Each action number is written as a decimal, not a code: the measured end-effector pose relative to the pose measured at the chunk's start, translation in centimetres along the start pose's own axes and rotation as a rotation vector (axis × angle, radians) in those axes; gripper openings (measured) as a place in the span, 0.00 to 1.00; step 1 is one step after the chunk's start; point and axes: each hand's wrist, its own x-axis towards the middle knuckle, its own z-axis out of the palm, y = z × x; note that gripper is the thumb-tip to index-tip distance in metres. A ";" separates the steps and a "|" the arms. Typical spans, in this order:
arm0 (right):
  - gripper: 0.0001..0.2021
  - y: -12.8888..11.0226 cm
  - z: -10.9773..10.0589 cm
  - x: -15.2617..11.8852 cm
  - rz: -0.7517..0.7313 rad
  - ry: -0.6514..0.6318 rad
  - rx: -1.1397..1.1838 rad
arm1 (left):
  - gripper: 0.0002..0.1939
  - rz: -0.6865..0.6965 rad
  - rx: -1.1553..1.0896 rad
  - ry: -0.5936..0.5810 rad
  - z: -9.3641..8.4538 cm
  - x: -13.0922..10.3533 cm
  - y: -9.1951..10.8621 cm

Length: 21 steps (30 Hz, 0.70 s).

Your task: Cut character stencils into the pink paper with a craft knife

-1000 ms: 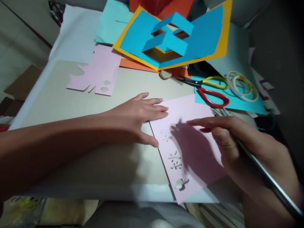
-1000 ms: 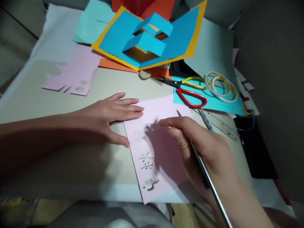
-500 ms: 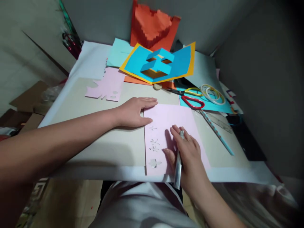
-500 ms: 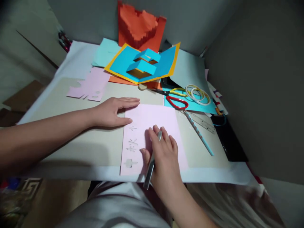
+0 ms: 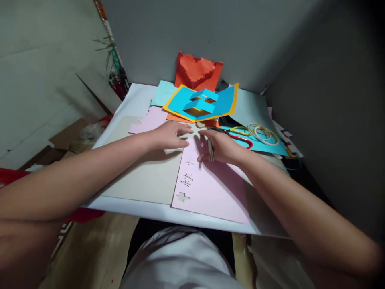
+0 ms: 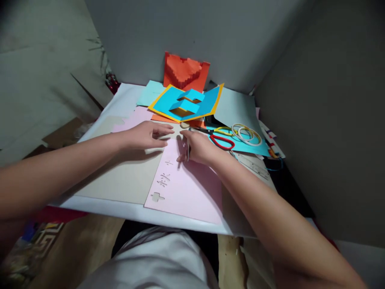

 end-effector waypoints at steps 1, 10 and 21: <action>0.18 0.0 0.2 0.1 -0.010 -0.005 0.009 | 0.18 -0.035 0.001 0.004 -0.3 -0.3 0.1; 0.19 0.1 1.3 -0.6 -0.024 0.062 0.093 | 0.17 -0.275 0.044 -0.046 0.1 -1.8 -0.2; 0.19 -0.9 3.8 -1.4 0.015 0.216 0.115 | 0.18 -0.456 0.100 -0.215 1.4 -3.9 2.4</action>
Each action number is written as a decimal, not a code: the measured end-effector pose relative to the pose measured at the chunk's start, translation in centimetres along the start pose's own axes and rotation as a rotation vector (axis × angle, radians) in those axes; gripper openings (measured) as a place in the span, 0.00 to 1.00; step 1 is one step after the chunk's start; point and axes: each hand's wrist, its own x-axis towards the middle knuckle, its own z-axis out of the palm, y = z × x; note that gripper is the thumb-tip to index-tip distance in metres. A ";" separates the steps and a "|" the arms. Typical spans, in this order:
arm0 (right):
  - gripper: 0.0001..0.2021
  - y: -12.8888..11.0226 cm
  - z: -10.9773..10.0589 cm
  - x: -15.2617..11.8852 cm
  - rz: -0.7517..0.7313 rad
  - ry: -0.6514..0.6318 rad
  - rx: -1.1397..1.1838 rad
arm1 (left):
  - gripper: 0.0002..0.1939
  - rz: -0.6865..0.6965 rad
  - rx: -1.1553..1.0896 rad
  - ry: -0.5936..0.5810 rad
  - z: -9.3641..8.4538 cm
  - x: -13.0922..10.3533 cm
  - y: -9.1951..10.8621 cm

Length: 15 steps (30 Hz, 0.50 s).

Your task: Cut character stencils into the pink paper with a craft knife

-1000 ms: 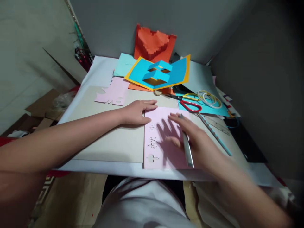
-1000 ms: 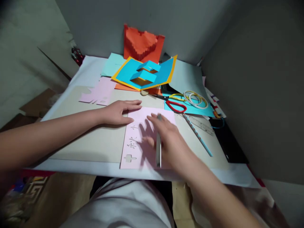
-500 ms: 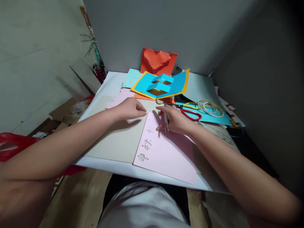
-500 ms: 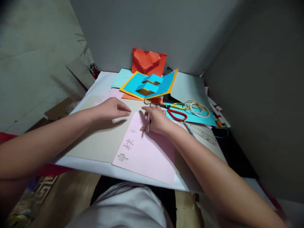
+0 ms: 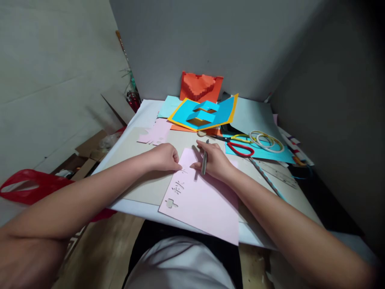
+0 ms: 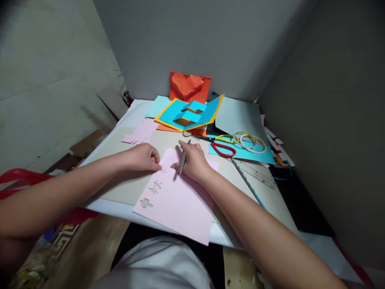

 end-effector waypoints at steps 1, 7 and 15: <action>0.19 -0.1 0.2 -0.1 0.001 0.017 -0.008 | 0.19 -0.003 -0.005 -0.015 0.0 0.0 0.1; 0.19 -0.4 0.3 -0.3 -0.066 0.022 0.004 | 0.18 0.047 -0.071 -0.042 -0.6 0.2 0.1; 0.19 -1.1 0.6 -0.6 -0.110 0.046 -0.075 | 0.18 -0.038 -0.059 0.031 -0.2 -1.0 0.3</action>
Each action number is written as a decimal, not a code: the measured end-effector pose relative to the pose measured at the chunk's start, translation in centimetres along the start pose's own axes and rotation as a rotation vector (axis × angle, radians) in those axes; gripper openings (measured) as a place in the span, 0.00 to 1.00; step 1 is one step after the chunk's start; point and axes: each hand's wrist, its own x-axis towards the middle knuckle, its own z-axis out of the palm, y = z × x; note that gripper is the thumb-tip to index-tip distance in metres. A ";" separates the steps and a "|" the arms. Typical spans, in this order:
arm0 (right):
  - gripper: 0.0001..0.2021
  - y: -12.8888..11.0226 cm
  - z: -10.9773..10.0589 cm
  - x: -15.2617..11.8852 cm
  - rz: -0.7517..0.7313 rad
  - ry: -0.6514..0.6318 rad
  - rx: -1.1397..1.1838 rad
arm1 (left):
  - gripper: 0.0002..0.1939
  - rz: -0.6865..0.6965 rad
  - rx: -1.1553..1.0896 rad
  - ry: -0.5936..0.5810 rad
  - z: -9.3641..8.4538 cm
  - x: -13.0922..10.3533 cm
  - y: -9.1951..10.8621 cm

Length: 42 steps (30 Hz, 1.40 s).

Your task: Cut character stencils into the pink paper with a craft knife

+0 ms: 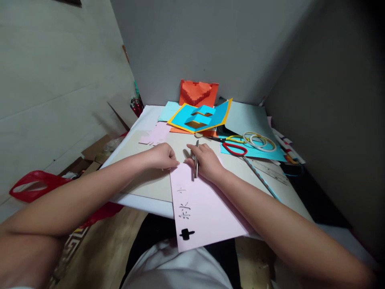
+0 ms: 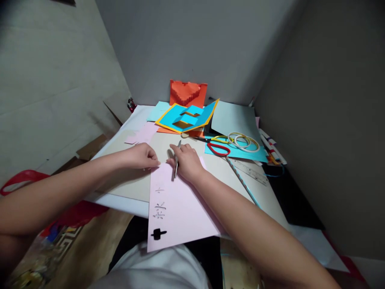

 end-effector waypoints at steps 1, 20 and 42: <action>0.18 -0.2 0.1 0.0 0.006 0.002 -0.008 | 0.18 -0.020 0.015 -0.001 0.2 -0.5 0.1; 0.17 -0.3 -7.1 0.2 0.320 0.372 0.311 | 0.11 0.204 -0.420 -0.010 -2.2 -4.3 3.2; 0.12 1.8 -8.1 -6.0 0.495 -0.014 0.938 | 0.08 0.207 -0.738 -0.149 -2.7 -2.5 5.1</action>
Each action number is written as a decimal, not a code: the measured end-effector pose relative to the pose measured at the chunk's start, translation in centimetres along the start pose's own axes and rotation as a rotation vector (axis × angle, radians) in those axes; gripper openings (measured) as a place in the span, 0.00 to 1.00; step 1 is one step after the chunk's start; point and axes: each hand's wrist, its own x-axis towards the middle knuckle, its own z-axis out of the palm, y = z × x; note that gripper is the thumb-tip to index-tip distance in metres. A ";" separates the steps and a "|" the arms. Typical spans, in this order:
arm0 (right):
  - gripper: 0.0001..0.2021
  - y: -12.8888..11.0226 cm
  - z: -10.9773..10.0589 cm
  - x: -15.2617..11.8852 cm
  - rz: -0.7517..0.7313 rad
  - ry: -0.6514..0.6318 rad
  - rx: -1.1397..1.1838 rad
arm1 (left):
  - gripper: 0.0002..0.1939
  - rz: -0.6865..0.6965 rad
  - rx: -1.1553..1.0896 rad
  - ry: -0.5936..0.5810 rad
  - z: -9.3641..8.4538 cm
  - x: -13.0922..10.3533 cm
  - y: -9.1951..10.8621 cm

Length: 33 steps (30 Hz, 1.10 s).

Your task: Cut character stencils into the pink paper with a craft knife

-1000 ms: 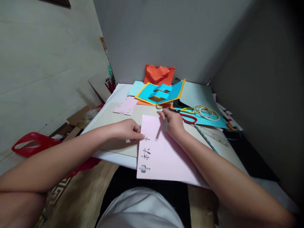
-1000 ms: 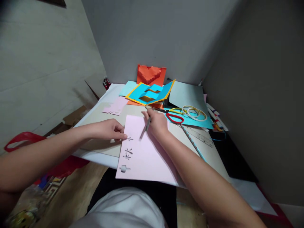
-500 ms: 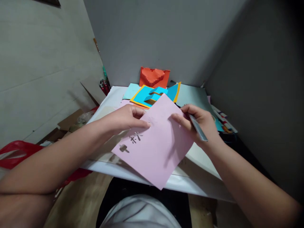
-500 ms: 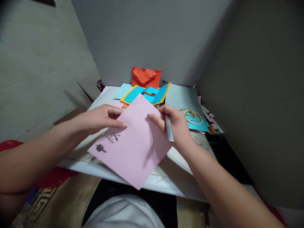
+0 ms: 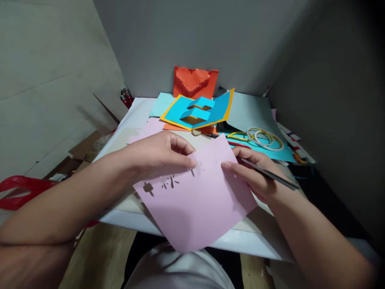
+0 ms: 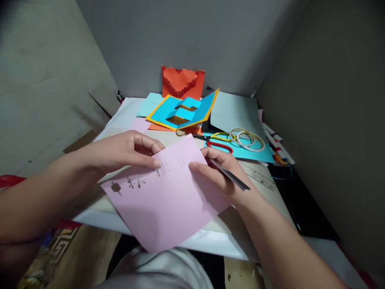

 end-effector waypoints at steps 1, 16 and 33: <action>0.12 0.2 0.0 0.0 0.017 -0.002 0.028 | 0.07 -0.001 -0.007 -0.026 0.1 0.2 0.0; 0.08 0.9 0.7 -1.1 0.174 0.007 0.235 | 0.08 -0.032 -0.161 -0.367 -1.2 3.3 -1.6; 0.10 1.7 0.8 -1.0 0.213 0.088 0.212 | 0.09 -0.091 -0.210 -0.323 -1.0 3.7 -2.2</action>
